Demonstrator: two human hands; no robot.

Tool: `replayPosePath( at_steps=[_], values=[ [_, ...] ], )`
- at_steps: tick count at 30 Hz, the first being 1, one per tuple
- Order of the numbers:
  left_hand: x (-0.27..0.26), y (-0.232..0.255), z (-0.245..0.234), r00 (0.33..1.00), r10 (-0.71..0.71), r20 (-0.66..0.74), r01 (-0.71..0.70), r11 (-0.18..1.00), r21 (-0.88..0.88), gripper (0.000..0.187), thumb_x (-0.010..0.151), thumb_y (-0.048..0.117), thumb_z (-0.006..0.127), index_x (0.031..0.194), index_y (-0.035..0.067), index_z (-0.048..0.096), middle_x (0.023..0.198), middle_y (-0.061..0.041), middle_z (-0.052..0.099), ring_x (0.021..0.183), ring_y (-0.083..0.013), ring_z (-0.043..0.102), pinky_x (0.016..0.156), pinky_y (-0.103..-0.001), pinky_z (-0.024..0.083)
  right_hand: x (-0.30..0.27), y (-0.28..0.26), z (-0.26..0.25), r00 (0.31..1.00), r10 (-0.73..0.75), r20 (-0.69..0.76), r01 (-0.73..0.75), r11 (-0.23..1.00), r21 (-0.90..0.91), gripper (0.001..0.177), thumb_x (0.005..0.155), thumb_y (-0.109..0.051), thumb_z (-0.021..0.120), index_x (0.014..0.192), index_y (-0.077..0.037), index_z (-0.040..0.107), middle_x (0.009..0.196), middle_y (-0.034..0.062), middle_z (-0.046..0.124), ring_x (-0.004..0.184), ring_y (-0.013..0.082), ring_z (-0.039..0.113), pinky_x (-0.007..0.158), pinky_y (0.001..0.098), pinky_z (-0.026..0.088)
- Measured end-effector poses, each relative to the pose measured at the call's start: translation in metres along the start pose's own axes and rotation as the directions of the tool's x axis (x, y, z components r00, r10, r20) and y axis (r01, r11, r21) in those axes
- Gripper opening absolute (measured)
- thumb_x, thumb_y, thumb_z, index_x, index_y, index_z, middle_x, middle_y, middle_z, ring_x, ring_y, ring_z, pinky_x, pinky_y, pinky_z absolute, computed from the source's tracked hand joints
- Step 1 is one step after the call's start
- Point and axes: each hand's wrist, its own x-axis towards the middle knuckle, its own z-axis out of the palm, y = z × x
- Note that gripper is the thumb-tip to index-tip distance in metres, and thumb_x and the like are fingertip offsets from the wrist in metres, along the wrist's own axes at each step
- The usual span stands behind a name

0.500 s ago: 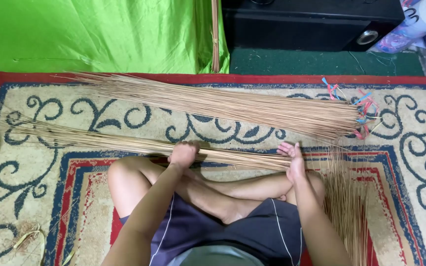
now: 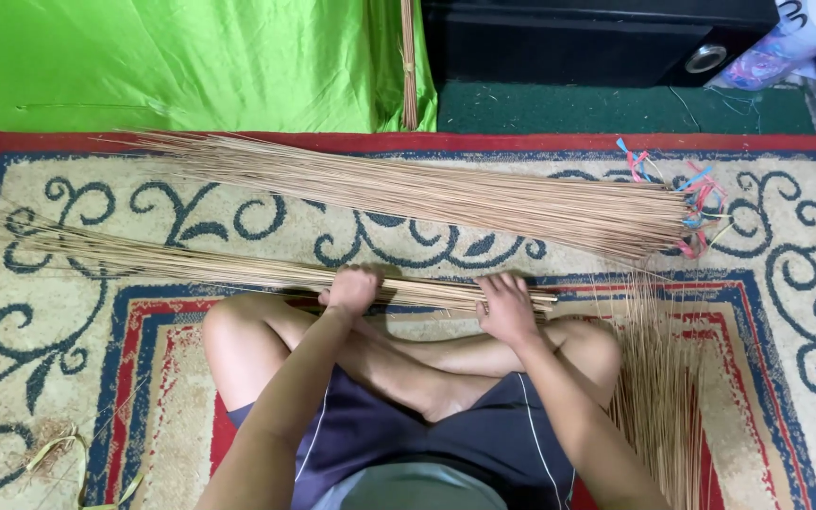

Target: Gathering and aligning thin wooden sticks into a bundle and tying them together to create a broom.

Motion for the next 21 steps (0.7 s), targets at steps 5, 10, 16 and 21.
replayPosePath(
  at_steps=[5, 10, 16, 21],
  values=[
    [0.002, -0.004, 0.016, 0.996, -0.012, 0.089, 0.015, 0.999, -0.034, 0.012, 0.081, 0.026, 0.063, 0.072, 0.022, 0.070, 0.065, 0.001, 0.069, 0.062, -0.0233, 0.071, 0.063, -0.044, 0.053, -0.001, 0.022, 0.063, 0.975, 0.142, 0.168, -0.154, 0.987, 0.055, 0.033, 0.082, -0.035, 0.070, 0.110, -0.016, 0.070, 0.098, 0.0060, 0.069, 0.100, 0.0292, 0.062, 0.088, 0.0474, 0.047],
    [0.027, 0.004, -0.024, 0.965, 0.053, 0.256, -0.012, 0.988, -0.157, 0.035, 0.085, 0.048, 0.066, 0.100, 0.016, 0.071, 0.082, -0.009, 0.074, 0.082, -0.0310, 0.075, 0.082, -0.048, 0.054, 0.009, 0.018, 0.048, 0.893, 0.275, 0.357, -0.334, 0.936, 0.114, 0.027, 0.084, -0.029, 0.065, 0.107, -0.016, 0.073, 0.095, 0.0136, 0.074, 0.100, 0.0381, 0.069, 0.092, 0.0505, 0.050],
    [0.028, 0.001, -0.034, 0.891, 0.075, 0.447, 0.059, 0.958, -0.280, 0.053, 0.085, 0.055, 0.061, 0.125, 0.020, 0.060, 0.110, -0.009, 0.074, 0.112, -0.0312, 0.069, 0.101, -0.048, 0.047, 0.008, 0.018, 0.049, 0.901, 0.263, 0.344, -0.321, 0.939, 0.123, 0.023, 0.084, -0.026, 0.067, 0.101, -0.012, 0.074, 0.090, 0.0156, 0.075, 0.096, 0.0397, 0.070, 0.090, 0.0505, 0.052],
    [0.026, 0.002, -0.025, 0.882, 0.113, 0.458, -0.011, 0.976, -0.218, 0.044, 0.085, 0.047, 0.073, 0.119, 0.020, 0.067, 0.104, -0.007, 0.075, 0.109, -0.0298, 0.069, 0.099, -0.045, 0.050, 0.008, 0.014, 0.040, 0.856, 0.274, 0.439, -0.361, 0.924, 0.128, 0.032, 0.085, -0.026, 0.069, 0.112, -0.010, 0.074, 0.101, 0.0197, 0.076, 0.109, 0.0430, 0.068, 0.099, 0.0539, 0.049]
  ],
)
